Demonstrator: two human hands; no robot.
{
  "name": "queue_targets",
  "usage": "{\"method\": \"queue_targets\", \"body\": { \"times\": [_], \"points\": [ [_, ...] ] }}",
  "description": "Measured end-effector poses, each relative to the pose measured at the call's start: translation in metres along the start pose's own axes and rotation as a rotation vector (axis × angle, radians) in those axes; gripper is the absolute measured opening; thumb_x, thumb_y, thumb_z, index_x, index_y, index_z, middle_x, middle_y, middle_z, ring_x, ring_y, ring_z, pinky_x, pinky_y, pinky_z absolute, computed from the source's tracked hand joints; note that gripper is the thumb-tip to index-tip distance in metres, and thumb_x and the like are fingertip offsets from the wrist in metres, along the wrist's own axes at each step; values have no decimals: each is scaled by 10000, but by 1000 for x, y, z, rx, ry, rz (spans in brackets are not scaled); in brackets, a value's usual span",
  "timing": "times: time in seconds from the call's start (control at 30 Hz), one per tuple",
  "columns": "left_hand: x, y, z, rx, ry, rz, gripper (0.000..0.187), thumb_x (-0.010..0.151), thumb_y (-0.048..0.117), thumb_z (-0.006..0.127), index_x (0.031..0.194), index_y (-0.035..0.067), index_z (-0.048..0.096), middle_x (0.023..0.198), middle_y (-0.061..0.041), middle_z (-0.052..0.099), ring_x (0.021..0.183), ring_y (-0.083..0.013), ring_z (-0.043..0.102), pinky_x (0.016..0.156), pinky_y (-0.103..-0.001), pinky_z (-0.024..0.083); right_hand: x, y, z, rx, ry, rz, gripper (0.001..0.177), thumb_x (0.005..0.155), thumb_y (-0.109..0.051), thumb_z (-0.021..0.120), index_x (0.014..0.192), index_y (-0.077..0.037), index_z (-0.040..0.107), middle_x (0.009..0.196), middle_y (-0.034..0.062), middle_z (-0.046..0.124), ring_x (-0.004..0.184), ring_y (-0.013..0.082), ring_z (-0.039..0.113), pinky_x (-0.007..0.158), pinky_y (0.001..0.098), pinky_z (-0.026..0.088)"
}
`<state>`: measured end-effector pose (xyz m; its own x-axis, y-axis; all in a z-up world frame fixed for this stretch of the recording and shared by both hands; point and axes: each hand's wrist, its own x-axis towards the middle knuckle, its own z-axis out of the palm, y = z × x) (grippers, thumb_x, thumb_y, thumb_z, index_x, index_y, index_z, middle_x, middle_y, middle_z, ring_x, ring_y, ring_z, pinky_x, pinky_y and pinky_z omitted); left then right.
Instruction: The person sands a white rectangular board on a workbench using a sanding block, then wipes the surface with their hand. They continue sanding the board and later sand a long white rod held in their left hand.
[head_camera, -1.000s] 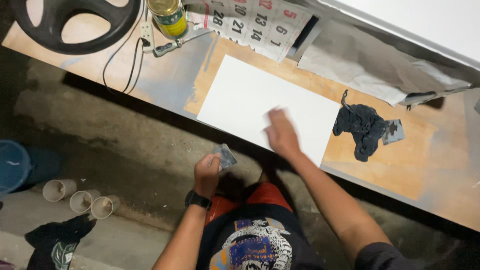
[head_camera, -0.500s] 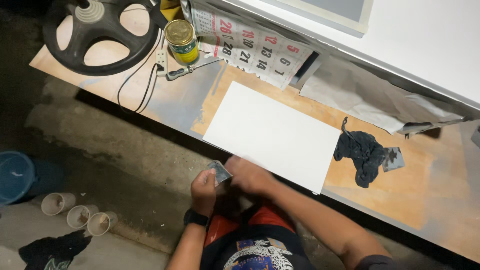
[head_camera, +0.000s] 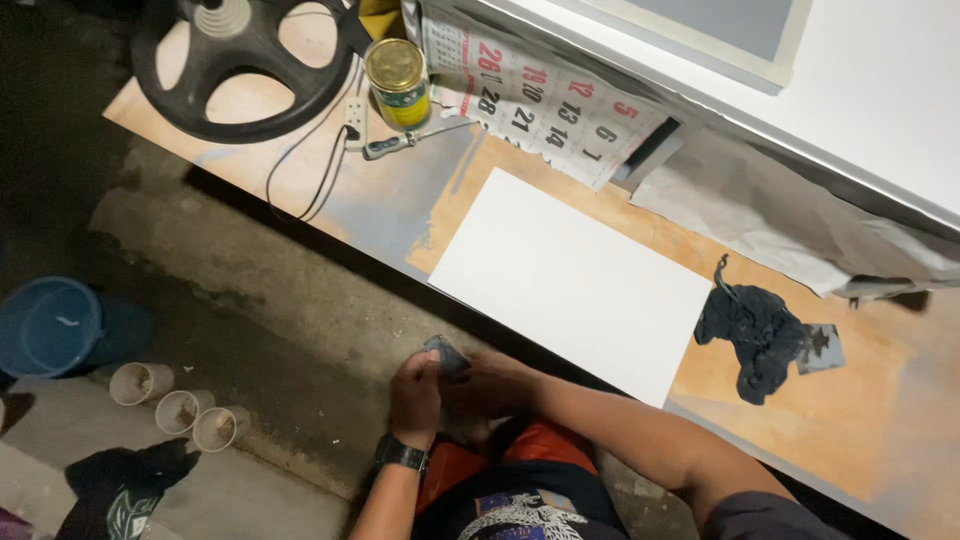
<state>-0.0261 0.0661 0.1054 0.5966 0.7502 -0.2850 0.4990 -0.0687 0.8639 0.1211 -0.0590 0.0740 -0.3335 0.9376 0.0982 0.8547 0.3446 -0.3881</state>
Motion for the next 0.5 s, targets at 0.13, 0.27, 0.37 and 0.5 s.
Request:
{"method": "queue_targets", "body": {
  "times": [0.13,0.27,0.37,0.5],
  "points": [
    [18,-9,7,-94,64,-187,267,1055,356,701,1023,128,838,974,-183,777,1076,-381,759,854,-541,590,-17,73,-36,-16,253,365,295,1013,-214,624,1275,-77,618,1197,181,667,1118,410,593,1023,537,418],
    [22,-30,14,-123,60,-217,303,1093,352,652,978,135,829,875,-93,770,887,-271,775,818,-467,612,-72,134,-68,3,569,1265,649,1139,-337,455,1689,4,397,1710,304,362,1618,499,273,1338,575,243],
    [20,-27,12,-138,28,-261,343,1135,377,606,1056,124,824,943,-118,775,962,-290,772,899,-506,602,-27,102,-86,7,384,1455,786,1135,-467,495,1769,-52,287,1708,333,340,1635,525,236,1354,593,164],
    [20,-25,10,-168,-1,-279,341,1143,399,592,1137,131,802,1025,-167,766,1089,-375,758,961,-551,589,54,8,-72,236,210,811,641,1080,-483,561,1628,-156,493,1251,317,734,1169,520,733,1148,608,487]
  ]
}}
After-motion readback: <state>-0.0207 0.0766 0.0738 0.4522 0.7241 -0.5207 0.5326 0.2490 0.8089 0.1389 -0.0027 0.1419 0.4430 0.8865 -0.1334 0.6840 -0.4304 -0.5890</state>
